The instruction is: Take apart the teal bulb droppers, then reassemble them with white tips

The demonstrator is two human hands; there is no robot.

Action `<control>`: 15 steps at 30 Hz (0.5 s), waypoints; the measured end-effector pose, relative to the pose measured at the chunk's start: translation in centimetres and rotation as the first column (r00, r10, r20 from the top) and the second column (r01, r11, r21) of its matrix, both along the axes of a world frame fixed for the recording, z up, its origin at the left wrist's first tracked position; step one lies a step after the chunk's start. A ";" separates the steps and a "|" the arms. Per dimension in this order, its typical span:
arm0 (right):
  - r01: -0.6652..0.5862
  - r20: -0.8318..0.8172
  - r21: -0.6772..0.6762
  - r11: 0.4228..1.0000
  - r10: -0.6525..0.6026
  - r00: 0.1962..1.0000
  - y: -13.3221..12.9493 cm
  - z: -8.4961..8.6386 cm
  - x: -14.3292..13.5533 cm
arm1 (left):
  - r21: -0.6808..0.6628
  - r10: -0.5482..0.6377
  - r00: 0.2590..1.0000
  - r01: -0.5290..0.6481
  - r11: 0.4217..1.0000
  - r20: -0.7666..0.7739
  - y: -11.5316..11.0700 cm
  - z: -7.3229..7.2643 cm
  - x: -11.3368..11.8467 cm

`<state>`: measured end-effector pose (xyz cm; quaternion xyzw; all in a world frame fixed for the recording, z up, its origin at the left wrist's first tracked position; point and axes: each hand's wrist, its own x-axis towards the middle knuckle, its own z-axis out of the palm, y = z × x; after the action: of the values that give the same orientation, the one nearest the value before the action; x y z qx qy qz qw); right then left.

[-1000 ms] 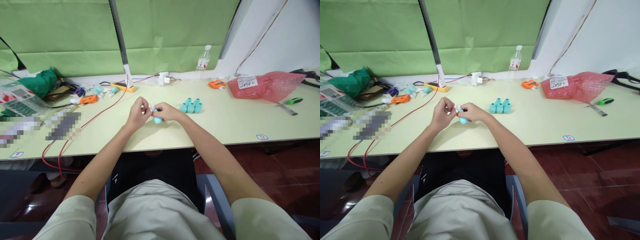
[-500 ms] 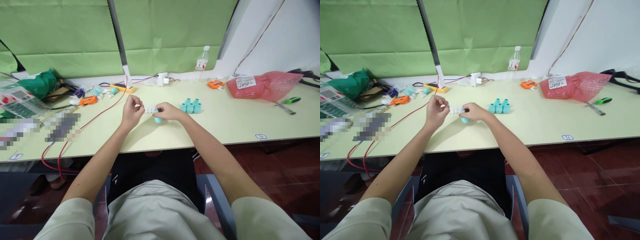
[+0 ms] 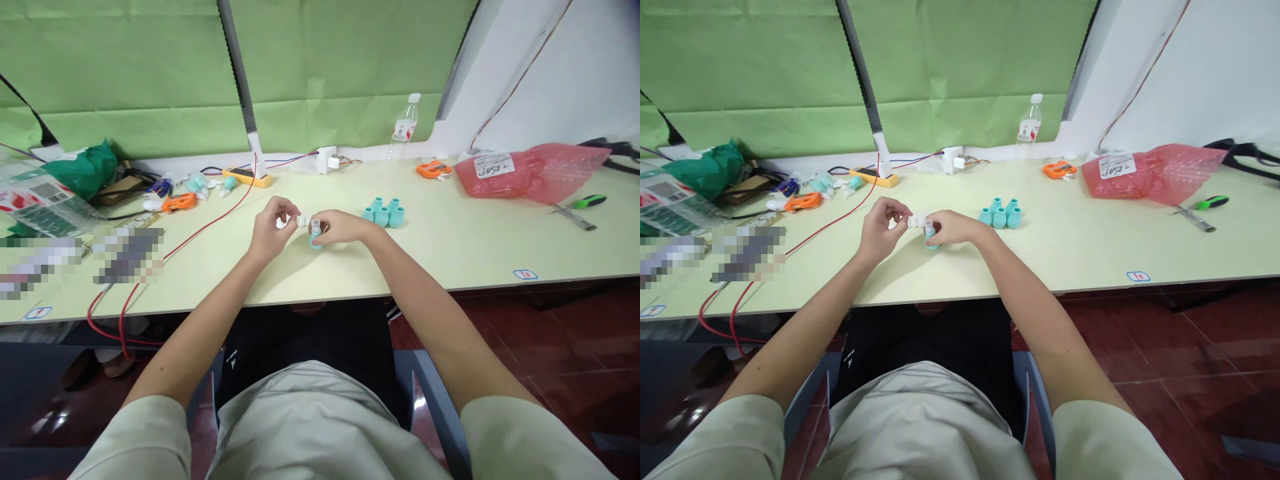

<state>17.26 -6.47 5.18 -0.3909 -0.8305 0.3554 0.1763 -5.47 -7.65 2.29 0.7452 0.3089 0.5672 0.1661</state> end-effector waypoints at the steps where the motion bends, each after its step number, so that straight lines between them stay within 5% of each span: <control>1: 0.002 0.006 0.003 1.000 -0.002 1.000 0.0 0.1 0.1 | -0.019 -0.016 1.000 0.016 1.000 0.018 -0.1 0.0 0.1; 6: 0.044 -0.210 0.143 0.989 -0.013 0.978 -0.1 0.4 0.2 | -0.081 -0.131 0.983 0.142 0.986 0.129 -0.5 0.0 0.6; 10: 0.158 -0.457 0.362 0.919 0.027 0.889 -0.2 0.3 -0.4 | -0.066 -0.165 0.977 0.175 0.982 0.135 -0.5 -0.1 0.9; 15: 0.155 -0.455 0.472 0.868 0.090 0.886 -0.5 -0.1 -1.5 | -0.098 -0.179 0.962 0.202 0.974 0.207 -0.3 -0.3 1.1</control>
<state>15.79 -6.92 5.04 -0.2506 -0.8202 0.2101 0.4694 -4.38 -7.93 1.96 0.7007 0.2509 0.6000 0.2934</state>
